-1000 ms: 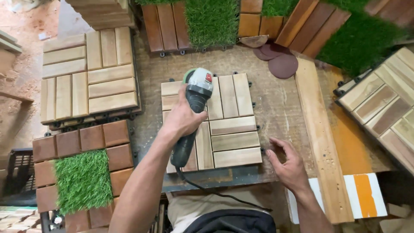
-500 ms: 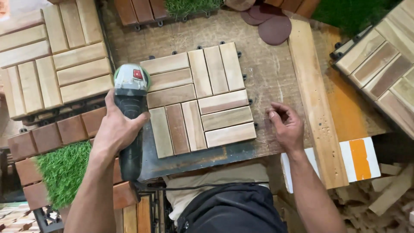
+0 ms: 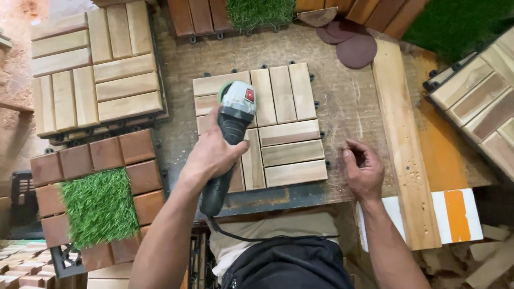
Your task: The person uses an orbital sander to smooth the surface of a square wooden tile composed of smaller blocks. They move the sander across the tile, pause to feel the surface with their hand, and then continue sanding. The person also lifts and repositions the tile on the workbench during the process.
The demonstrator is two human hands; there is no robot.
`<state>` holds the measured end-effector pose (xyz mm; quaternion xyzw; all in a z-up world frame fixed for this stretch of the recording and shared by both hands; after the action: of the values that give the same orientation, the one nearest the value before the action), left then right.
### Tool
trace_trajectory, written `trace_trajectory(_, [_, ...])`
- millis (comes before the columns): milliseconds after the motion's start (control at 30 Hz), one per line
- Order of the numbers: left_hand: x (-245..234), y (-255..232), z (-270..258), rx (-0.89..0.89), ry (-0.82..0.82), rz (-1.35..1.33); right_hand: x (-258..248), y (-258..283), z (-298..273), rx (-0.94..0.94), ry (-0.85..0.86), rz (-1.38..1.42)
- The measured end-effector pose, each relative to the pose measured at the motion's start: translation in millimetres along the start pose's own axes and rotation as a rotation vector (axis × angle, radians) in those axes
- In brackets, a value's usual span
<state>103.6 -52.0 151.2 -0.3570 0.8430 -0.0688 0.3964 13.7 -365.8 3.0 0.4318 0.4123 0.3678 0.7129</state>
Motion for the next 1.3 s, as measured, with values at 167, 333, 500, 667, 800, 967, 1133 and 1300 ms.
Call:
trace_trajectory(167, [26.4, -23.7, 8.1, 0.092, 0.109, 0.0, 2.1, -7.4, -0.9, -0.041, -0.021, -0.057])
trace_trajectory(333, [50.7, -38.1, 8.5, 0.152, 0.19, -0.016, 1.2, -7.5, -0.8, -0.05, -0.022, -0.074])
trace_trajectory(500, [56.9, -39.1, -2.0, 0.142, 0.193, 0.006, 2.3, -8.6, -0.6, -0.07, -0.016, -0.105])
trace_trajectory(667, [42.6, -26.3, -17.3, 0.097, 0.192, -0.033, 0.2, -9.5, 0.4, -0.092, -0.005, -0.132])
trace_trajectory(800, [31.2, -2.5, -16.7, 0.011, 0.132, -0.071, 2.1, -4.3, 1.0, -0.118, -0.012, -0.11])
trace_trajectory(967, [19.6, 24.2, -33.6, -0.066, 0.069, -0.156, 1.8, -7.8, 0.8, -0.14, -0.008, -0.113])
trace_trajectory(1133, [14.9, 42.3, -59.6, -0.202, 0.104, -0.119, -5.6, -3.2, 2.5, -0.084, 0.136, -0.186])
trace_trajectory(1300, [24.1, 60.8, -63.7, -0.154, 0.077, -0.145, -4.0, 1.7, 3.8, -0.099, 0.111, -0.208])
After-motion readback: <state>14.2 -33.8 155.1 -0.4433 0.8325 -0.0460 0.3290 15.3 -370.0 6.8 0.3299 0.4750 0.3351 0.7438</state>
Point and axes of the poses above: each hand's wrist, its own z-axis towards the middle knuckle, its own x-axis out of the palm, y = z × x, the point moved 1 cm from there along z, towards the middle knuckle, and after that the axes turned 8 degrees about -x, right-handed, at the moved point
